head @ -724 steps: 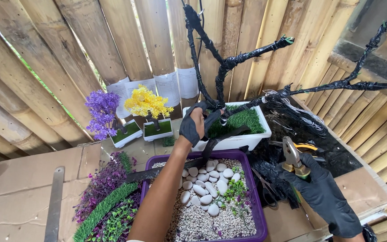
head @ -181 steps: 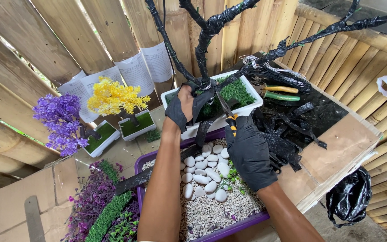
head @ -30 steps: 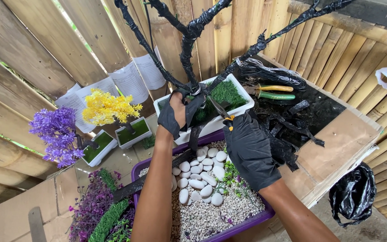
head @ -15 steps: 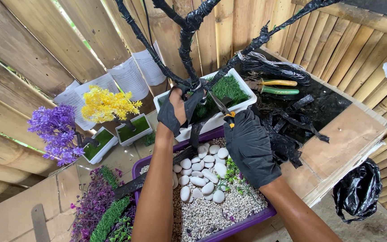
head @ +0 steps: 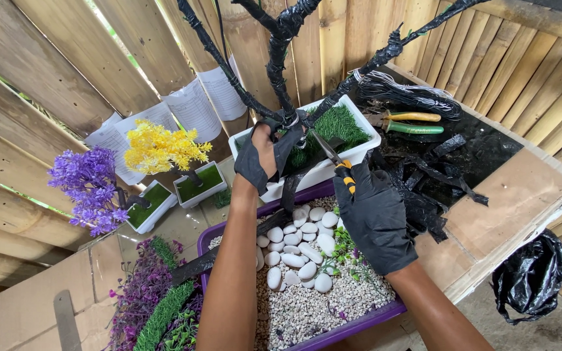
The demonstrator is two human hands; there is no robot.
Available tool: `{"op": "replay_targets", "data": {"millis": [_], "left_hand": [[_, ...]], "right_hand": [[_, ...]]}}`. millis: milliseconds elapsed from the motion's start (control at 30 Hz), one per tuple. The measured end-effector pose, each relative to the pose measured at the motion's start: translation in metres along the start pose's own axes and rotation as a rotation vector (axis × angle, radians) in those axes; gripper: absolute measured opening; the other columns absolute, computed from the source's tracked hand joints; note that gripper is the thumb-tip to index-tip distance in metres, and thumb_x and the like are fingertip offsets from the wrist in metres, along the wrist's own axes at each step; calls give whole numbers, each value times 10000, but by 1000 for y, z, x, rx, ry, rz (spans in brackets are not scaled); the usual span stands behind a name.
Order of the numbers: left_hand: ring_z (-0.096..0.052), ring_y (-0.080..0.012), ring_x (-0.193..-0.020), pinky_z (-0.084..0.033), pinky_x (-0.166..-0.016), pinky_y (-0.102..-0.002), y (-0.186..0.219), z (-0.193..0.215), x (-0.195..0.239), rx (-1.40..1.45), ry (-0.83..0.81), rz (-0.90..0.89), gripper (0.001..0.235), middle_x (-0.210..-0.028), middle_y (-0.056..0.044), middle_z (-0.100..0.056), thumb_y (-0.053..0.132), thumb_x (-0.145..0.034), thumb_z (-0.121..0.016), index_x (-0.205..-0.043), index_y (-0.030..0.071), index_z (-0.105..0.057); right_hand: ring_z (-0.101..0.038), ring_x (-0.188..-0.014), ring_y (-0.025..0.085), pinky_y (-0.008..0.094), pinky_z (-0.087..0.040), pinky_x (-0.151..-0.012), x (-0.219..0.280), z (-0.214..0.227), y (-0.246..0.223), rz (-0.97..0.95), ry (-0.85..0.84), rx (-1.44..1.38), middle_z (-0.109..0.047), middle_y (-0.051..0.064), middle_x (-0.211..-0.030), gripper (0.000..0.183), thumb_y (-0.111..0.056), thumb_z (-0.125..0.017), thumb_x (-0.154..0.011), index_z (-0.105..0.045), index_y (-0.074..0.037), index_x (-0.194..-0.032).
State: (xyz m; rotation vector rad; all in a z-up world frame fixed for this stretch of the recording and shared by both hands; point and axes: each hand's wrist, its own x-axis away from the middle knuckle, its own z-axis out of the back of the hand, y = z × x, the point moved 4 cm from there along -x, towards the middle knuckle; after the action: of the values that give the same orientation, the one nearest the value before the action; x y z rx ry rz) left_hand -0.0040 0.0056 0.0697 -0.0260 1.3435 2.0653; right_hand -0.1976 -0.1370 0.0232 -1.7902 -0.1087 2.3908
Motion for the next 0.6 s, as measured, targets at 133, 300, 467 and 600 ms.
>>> {"op": "replay_targets", "data": {"millis": [133, 300, 467, 600], "left_hand": [[-645, -196, -1000, -554, -921, -369, 16, 2, 4, 4, -6, 20, 443, -1082, -30, -725, 466, -973, -661, -1275, 148, -726], [-706, -243, -1034, -561, -946, -413, 12, 2, 4, -40, 6, 23, 484, -1141, -56, -770, 505, -968, -638, -1282, 148, -730], [-705, -247, -1033, -560, -943, -415, 4, 2, 5, -45, 16, 14, 480, -1138, -63, -769, 503, -973, -634, -1276, 144, -730], [-705, -250, -1033, -560, -941, -416, 0, 2, 4, -53, 9, 1, 478, -1136, -67, -768, 502, -975, -632, -1272, 141, -731]], "right_hand": [[-694, -1094, 437, 548, -493, -1032, -15, 7, -3, -58, -338, -150, -682, 184, -1375, 454, -261, -668, -1030, -594, -27, -1411], [-695, -1110, 420, 540, -505, -982, -7, -13, 2, -9, -367, -31, -716, 177, -1303, 326, -271, -596, -1051, -690, -90, -1305], [-653, -1261, 286, 299, -337, -1151, -1, 5, -3, 45, -141, -210, -740, 104, -1252, 384, -352, -609, -1051, -765, -66, -1254], [-656, -1266, 326, 287, -380, -1123, -4, -8, 12, 77, -343, -258, -731, 164, -1291, 401, -355, -610, -1035, -751, -68, -1277]]}}
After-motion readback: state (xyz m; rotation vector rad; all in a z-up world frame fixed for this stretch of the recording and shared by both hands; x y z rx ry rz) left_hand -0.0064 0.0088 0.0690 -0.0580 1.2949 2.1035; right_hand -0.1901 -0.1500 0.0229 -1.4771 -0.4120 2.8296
